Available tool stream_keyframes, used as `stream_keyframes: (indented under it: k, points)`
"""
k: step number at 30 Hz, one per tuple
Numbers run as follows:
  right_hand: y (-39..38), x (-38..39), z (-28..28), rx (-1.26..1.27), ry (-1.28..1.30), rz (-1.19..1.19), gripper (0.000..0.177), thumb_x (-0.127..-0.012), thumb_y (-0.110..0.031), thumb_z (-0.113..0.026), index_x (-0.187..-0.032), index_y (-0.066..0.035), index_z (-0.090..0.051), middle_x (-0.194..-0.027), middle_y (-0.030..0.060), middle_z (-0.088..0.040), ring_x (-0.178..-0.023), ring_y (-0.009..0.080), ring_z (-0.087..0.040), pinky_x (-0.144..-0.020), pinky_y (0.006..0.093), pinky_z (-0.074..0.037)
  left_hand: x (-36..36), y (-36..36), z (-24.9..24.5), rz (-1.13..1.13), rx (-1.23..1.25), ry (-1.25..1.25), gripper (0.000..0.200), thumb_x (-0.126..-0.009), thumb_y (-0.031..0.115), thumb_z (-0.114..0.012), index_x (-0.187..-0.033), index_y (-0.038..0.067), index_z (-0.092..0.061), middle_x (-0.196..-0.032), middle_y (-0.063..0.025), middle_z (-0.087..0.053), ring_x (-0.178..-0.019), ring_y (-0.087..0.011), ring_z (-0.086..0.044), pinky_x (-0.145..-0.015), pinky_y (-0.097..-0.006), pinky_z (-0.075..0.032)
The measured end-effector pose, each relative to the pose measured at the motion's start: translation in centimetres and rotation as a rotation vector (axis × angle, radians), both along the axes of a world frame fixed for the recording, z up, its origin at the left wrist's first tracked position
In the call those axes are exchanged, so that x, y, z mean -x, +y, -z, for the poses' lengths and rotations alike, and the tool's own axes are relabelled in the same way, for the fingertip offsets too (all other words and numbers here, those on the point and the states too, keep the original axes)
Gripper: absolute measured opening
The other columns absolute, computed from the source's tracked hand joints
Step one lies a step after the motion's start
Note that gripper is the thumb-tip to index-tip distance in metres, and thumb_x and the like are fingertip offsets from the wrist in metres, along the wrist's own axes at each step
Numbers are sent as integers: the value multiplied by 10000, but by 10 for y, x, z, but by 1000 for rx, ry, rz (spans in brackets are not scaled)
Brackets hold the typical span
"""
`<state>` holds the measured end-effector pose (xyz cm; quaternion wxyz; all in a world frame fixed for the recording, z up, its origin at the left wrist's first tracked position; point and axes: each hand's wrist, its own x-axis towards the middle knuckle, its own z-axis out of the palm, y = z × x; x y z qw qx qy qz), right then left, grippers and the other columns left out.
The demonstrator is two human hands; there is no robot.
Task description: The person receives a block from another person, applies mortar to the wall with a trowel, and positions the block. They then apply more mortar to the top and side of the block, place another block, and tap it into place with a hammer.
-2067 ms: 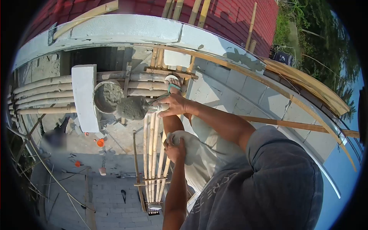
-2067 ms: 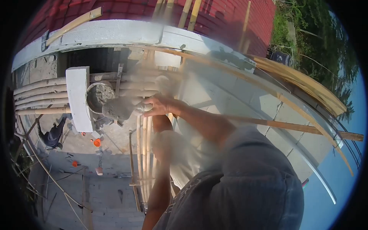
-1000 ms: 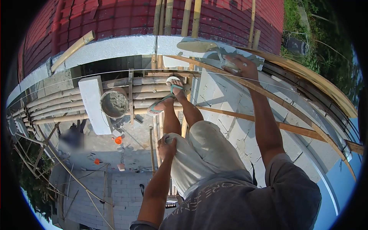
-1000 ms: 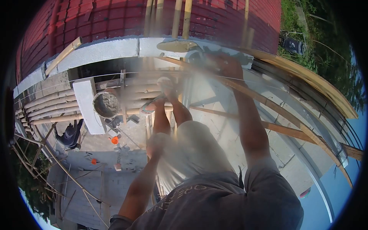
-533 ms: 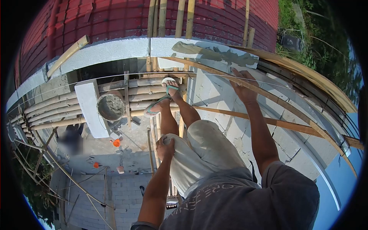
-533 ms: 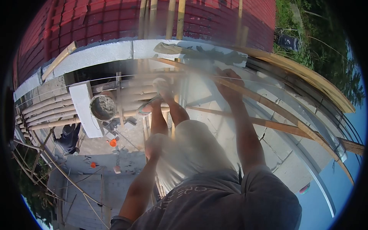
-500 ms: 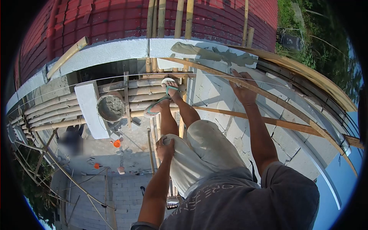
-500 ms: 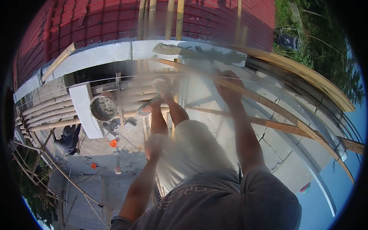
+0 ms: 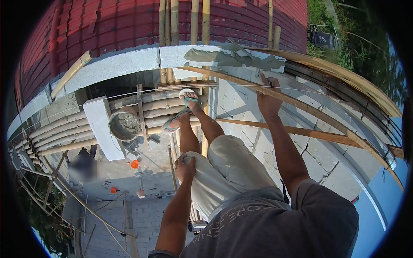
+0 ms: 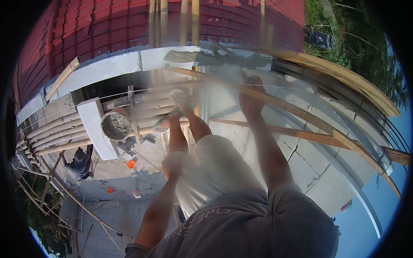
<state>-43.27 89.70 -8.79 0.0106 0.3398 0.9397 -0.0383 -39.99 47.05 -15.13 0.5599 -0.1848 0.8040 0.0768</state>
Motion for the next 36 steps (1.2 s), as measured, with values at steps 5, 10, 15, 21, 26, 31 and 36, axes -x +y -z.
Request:
stream_keyframes:
  k: [5, 10, 15, 21, 26, 31, 36]
  points:
    - [-39, -31, 23, 488, 443, 340, 234, -890, -159, -729, -1095, -71, -662, -917, 43, -633, -728, 110, -591, -638, 283, -490, -4, -2, -3, -17, -14, 23, 536, -754, 460, -732, -1235, 239, -648, -1370, -48, -550, -1248, -294, -552, -1038, -451, -462]
    - [-90, -28, 12, 976, 721, 759, 171, -949, -167, -646, -1061, -90, -543, -770, 16, -564, -603, 93, -547, -512, 259, -457, -1, 2, -5, -25, -21, 28, 528, -758, 451, -730, -1233, 237, -648, -1365, -53, -553, -1247, -299, -551, -1046, -449, -455]
    - [-127, -40, -7, 1201, 718, 1115, 203, -975, -299, -555, -1027, -111, -502, -759, 44, -540, -551, 151, -531, -470, 308, -431, -2, 5, -8, -10, -9, 40, 526, -757, 456, -731, -1232, 248, -644, -1368, -46, -552, -1249, -287, -552, -1043, -446, -457]
    - [-170, -90, -11, 1304, 413, 1178, 190, -961, -232, -466, -1076, -87, -510, -766, 60, -548, -551, 154, -530, -473, 316, -444, -14, -6, 7, 26, -46, 49, 557, -751, 482, -725, -1254, 264, -628, -1372, -23, -548, -1236, -298, -558, -1034, -458, -460]
    - [-178, -39, -20, 1210, 205, 359, 273, -955, -161, -497, -1194, -30, -520, -773, 77, -577, -602, 162, -564, -514, 303, -470, -12, -3, 5, -13, -45, 1, 587, -758, 502, -713, -1284, 263, -606, -1382, -33, -531, -1232, -308, -560, -1033, -447, -461]
    - [-154, 84, -24, 467, 356, -155, 389, -926, -157, -680, -1270, -30, -551, -940, 120, -597, -758, 248, -634, -613, 362, -517, 1, 9, -10, -59, -26, -6, 603, -766, 507, -707, -1309, 275, -583, -1381, -44, -522, -1233, -303, -565, -1019, -448, -471]
    - [-138, 109, 2, 301, 252, -260, 415, -883, -211, -742, -1254, -84, -606, -990, 112, -599, -802, 266, -660, -662, 377, -553, 1, 9, -7, -92, -17, -88, 608, -765, 504, -708, -1314, 278, -577, -1389, -33, -511, -1243, -293, -554, -1023, -436, -471]
